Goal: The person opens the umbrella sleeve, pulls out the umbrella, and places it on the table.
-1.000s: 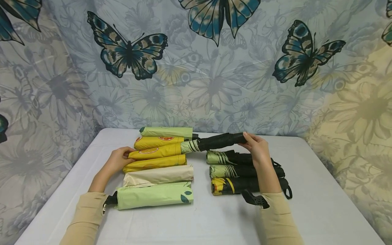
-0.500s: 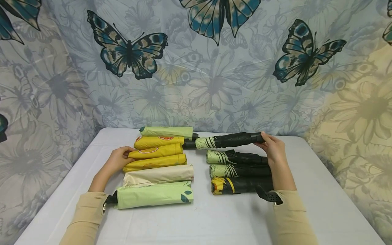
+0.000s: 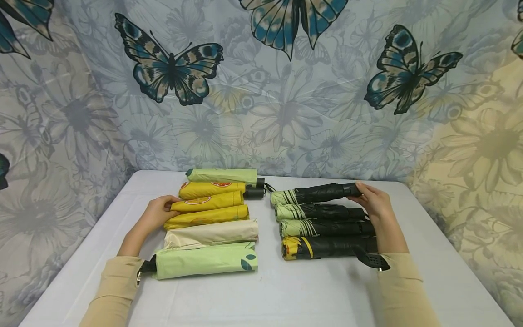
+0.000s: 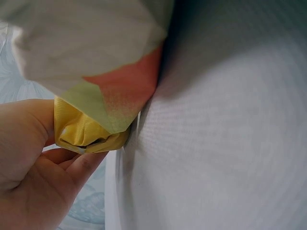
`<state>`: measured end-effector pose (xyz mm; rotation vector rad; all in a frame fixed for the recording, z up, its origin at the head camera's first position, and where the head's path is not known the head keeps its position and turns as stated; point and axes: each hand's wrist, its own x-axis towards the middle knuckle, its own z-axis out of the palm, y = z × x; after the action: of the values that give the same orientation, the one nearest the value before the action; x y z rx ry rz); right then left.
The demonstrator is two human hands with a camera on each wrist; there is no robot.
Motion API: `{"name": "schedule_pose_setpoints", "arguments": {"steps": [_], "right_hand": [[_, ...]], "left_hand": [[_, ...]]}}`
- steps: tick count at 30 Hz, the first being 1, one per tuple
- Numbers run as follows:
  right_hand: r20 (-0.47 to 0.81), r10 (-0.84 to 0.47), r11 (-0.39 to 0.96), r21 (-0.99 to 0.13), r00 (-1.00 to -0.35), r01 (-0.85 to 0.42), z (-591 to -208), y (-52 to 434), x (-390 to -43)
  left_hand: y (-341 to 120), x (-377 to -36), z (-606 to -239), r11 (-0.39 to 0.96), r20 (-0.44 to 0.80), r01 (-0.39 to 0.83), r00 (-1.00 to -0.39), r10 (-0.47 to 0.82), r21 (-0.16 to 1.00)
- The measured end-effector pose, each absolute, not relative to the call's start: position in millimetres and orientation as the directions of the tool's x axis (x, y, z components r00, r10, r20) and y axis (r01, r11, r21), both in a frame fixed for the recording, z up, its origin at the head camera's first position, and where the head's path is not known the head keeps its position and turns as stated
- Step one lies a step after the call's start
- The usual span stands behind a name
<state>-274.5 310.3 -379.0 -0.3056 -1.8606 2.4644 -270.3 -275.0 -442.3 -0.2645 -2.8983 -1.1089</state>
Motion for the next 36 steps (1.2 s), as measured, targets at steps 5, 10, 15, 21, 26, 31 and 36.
{"name": "schedule_pose_setpoints", "arguments": {"steps": [5,10,15,21,26,31,36], "right_hand": [[-0.132,0.067,-0.282,-0.953,-0.989,0.108,-382,319,-277],[-0.123,0.071,-0.168,-0.98,-0.99,0.11,-386,324,-282],[-0.105,0.131,0.174,-0.976,-0.986,0.127,-399,328,-288],[-0.121,0.161,0.37,-0.913,-0.98,0.173,-417,331,-291],[-0.138,0.189,0.444,-0.871,-0.972,0.209,-424,331,-292],[-0.142,0.18,0.439,-0.874,-0.973,0.209,-426,333,-294],[-0.166,0.133,0.428,-0.88,-0.977,0.208,-426,335,-294]], "left_hand": [[-276,-267,-441,0.717,0.125,0.202,-0.979,0.16,0.667],[-277,-269,-442,0.725,0.107,0.185,-0.982,0.152,0.663],[-275,-270,-443,0.741,0.089,0.166,-0.986,0.142,0.651],[-276,-269,-444,0.731,0.095,0.171,-0.985,0.144,0.661],[-275,-268,-444,0.72,0.126,0.198,-0.98,0.153,0.665],[-275,-270,-444,0.734,0.086,0.161,-0.986,0.14,0.66],[-274,-270,-443,0.746,0.076,0.154,-0.987,0.138,0.648]]}}
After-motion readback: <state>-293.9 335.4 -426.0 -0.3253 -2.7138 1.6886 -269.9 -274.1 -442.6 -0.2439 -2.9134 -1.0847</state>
